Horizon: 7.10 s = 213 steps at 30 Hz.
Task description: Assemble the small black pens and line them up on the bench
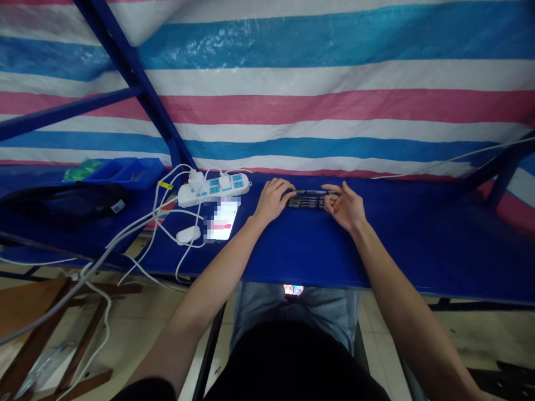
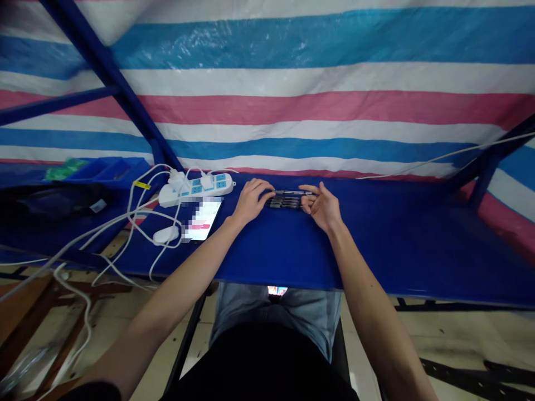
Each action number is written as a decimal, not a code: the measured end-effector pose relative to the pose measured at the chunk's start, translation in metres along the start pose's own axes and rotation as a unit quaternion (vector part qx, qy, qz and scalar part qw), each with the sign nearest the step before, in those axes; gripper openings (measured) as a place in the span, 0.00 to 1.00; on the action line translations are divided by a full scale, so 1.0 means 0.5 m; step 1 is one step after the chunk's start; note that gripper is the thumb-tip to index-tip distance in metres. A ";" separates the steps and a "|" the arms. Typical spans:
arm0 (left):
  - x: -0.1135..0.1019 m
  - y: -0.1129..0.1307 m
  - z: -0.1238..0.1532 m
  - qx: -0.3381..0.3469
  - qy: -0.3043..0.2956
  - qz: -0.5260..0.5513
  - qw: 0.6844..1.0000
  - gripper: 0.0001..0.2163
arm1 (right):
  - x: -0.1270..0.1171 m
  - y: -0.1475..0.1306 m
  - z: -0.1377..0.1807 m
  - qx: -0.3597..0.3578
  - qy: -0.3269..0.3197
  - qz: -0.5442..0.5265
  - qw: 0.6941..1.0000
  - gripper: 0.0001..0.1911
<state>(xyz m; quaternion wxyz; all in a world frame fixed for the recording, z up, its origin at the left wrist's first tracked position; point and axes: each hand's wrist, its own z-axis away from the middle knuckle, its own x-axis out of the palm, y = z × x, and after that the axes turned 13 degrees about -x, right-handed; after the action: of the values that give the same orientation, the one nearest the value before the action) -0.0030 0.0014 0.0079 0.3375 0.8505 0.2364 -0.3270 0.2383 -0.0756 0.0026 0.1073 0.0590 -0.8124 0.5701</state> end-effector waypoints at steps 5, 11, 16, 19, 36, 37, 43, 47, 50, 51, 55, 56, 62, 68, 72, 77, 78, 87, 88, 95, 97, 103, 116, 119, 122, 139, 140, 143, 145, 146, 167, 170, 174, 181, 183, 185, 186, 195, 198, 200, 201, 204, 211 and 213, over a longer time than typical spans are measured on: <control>0.004 0.001 0.001 0.005 -0.015 0.015 1.000 0.08 | 0.010 0.004 0.003 -0.020 -0.012 -0.015 1.000 0.25; 0.006 -0.006 0.000 0.002 -0.006 0.024 1.000 0.06 | 0.017 0.000 0.002 0.005 -0.003 -0.031 0.999 0.30; 0.007 -0.008 0.001 -0.005 0.001 0.029 1.000 0.06 | 0.017 0.000 0.000 0.009 0.011 -0.053 0.998 0.30; 0.013 -0.009 0.001 -0.031 0.006 0.032 0.999 0.07 | 0.014 0.015 -0.006 -0.021 0.026 0.009 0.999 0.31; 0.060 -0.090 -0.031 -0.072 -0.054 -0.005 0.996 0.09 | -0.039 0.110 -0.063 -0.139 0.025 0.553 0.821 0.16; 0.064 -0.092 -0.029 -0.066 -0.057 -0.009 0.996 0.11 | -0.043 0.114 -0.064 -0.132 0.019 0.559 0.818 0.17; 0.055 -0.076 -0.015 -0.080 -0.085 -0.013 0.993 0.15 | -0.039 0.111 -0.053 -0.141 0.004 0.564 0.814 0.22; 0.029 -0.043 -0.012 -0.098 -0.125 -0.028 0.987 0.18 | -0.016 0.085 -0.029 -0.187 -0.041 0.546 0.815 0.22; 0.020 -0.027 -0.015 -0.083 -0.184 -0.025 0.979 0.23 | 0.002 0.076 -0.013 -0.209 -0.098 0.549 0.803 0.26; 0.020 -0.024 -0.017 -0.080 -0.206 -0.028 0.975 0.26 | 0.006 0.077 -0.010 -0.208 -0.118 0.559 0.794 0.29; 0.030 -0.024 -0.030 -0.070 -0.268 -0.046 0.960 0.41 | 0.016 0.096 -0.011 -0.166 -0.181 0.610 0.753 0.43; 0.033 -0.025 -0.032 -0.066 -0.276 -0.053 0.957 0.44 | 0.016 0.101 -0.013 -0.154 -0.195 0.618 0.746 0.42; 0.039 -0.023 -0.020 -0.015 -0.258 -0.091 0.962 0.38 | 0.007 0.099 -0.015 -0.168 -0.227 0.608 0.743 0.28; 0.031 -0.009 0.006 -0.002 -0.235 -0.123 0.964 0.31 | -0.009 0.091 -0.013 -0.209 -0.236 0.561 0.765 0.22; 0.032 -0.003 0.011 -0.002 -0.252 -0.125 0.960 0.30 | -0.013 0.095 -0.012 -0.234 -0.232 0.534 0.779 0.22; 0.040 -0.010 0.009 -0.015 -0.279 -0.116 0.953 0.31 | -0.003 0.081 -0.005 -0.255 -0.197 0.534 0.782 0.13; 0.041 -0.012 0.009 -0.017 -0.280 -0.112 0.953 0.31 | 0.000 0.078 -0.003 -0.251 -0.191 0.545 0.777 0.10; 0.033 -0.002 0.009 -0.007 -0.228 -0.066 0.972 0.28 | 0.024 0.059 0.010 -0.271 -0.168 0.582 0.748 0.06; 0.028 0.001 0.007 -0.001 -0.204 -0.051 0.978 0.26 | 0.024 0.056 0.010 -0.276 -0.160 0.582 0.748 0.07; 0.004 0.009 -0.003 -0.012 -0.120 0.015 0.993 0.13 | 0.028 0.055 0.008 -0.246 -0.153 0.586 0.756 0.16; 0.004 0.011 -0.003 -0.016 -0.124 0.002 0.992 0.15 | 0.033 0.057 0.009 -0.248 -0.178 0.608 0.733 0.19; 0.008 0.018 -0.003 -0.017 -0.150 -0.015 0.988 0.23 | 0.044 0.054 0.014 -0.273 -0.168 0.637 0.701 0.21; 0.014 0.006 0.002 -0.047 -0.181 -0.030 0.982 0.26 | 0.061 0.043 0.023 -0.319 -0.152 0.654 0.669 0.20; 0.013 0.012 0.004 -0.057 -0.195 -0.042 0.978 0.26 | 0.061 0.041 0.025 -0.327 -0.141 0.661 0.661 0.19; 0.009 0.015 0.004 -0.052 -0.197 -0.045 0.978 0.25 | 0.061 0.037 0.028 -0.329 -0.143 0.664 0.656 0.18; -0.014 0.015 0.015 -0.087 -0.155 0.082 0.981 0.12 | 0.054 0.033 0.028 -0.336 -0.124 0.665 0.655 0.16; -0.017 0.015 0.015 -0.083 -0.153 0.073 0.982 0.13 | 0.058 0.034 0.027 -0.335 -0.129 0.660 0.659 0.15; -0.024 0.012 0.015 -0.057 -0.169 0.056 0.982 0.13 | 0.067 0.039 0.026 -0.335 -0.131 0.645 0.674 0.16; -0.025 0.012 0.015 -0.046 -0.176 0.052 0.982 0.14 | 0.068 0.042 0.026 -0.334 -0.123 0.635 0.686 0.17; -0.024 0.013 0.014 -0.045 -0.176 0.053 0.982 0.15 | 0.066 0.043 0.026 -0.333 -0.117 0.630 0.692 0.17; 0.007 0.013 0.012 -0.032 -0.136 0.045 0.989 0.12 | 0.018 0.057 0.015 -0.295 -0.071 0.540 0.785 0.12; 0.008 0.008 0.010 -0.036 -0.145 0.030 0.988 0.20 | 0.022 0.058 0.013 -0.309 -0.080 0.537 0.781 0.12; 0.004 0.008 0.009 -0.049 -0.145 0.062 0.986 0.19 | 0.024 0.058 0.013 -0.306 -0.084 0.535 0.783 0.13; 0.012 0.003 0.006 -0.050 -0.128 0.072 0.988 0.12 | 0.022 0.054 0.013 -0.291 -0.097 0.530 0.791 0.14; 0.016 -0.001 0.004 -0.042 -0.130 0.067 0.988 0.18 | 0.023 0.054 0.013 -0.301 -0.099 0.538 0.781 0.12; 0.018 -0.002 0.004 -0.045 -0.130 0.072 0.988 0.21 | 0.024 0.053 0.013 -0.309 -0.098 0.542 0.775 0.10; 0.018 -0.002 0.004 -0.048 -0.129 0.078 0.987 0.22 | 0.024 0.054 0.013 -0.310 -0.097 0.541 0.776 0.10; 0.011 0.002 0.010 -0.072 -0.124 0.112 0.983 0.10 | 0.019 0.056 0.019 -0.291 -0.098 0.507 0.806 0.13; 0.019 -0.005 0.007 -0.073 -0.119 0.094 0.986 0.14 | 0.021 0.054 0.018 -0.313 -0.093 0.516 0.792 0.12; 0.022 -0.008 0.006 -0.065 -0.117 0.089 0.987 0.17 | 0.023 0.052 0.017 -0.330 -0.083 0.521 0.783 0.10; 0.022 -0.007 0.006 -0.060 -0.116 0.089 0.987 0.18 | 0.023 0.052 0.017 -0.335 -0.078 0.522 0.781 0.10; 0.018 -0.003 0.009 -0.059 -0.116 0.099 0.987 0.16 | 0.021 0.052 0.017 -0.333 -0.073 0.517 0.785 0.10; 0.014 0.000 0.011 -0.061 -0.104 0.134 0.984 0.07 | 0.015 0.058 0.018 -0.314 -0.073 0.509 0.798 0.12; 0.016 -0.003 0.007 -0.052 -0.105 0.119 0.986 0.11 | 0.018 0.055 0.019 -0.316 -0.076 0.508 0.798 0.12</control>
<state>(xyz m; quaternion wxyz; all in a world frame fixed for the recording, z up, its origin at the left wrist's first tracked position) 0.0002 0.0011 -0.0005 0.4411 0.8144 0.1136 -0.3596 0.2228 -0.0749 -0.0233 -0.2469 -0.3564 -0.8662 0.2484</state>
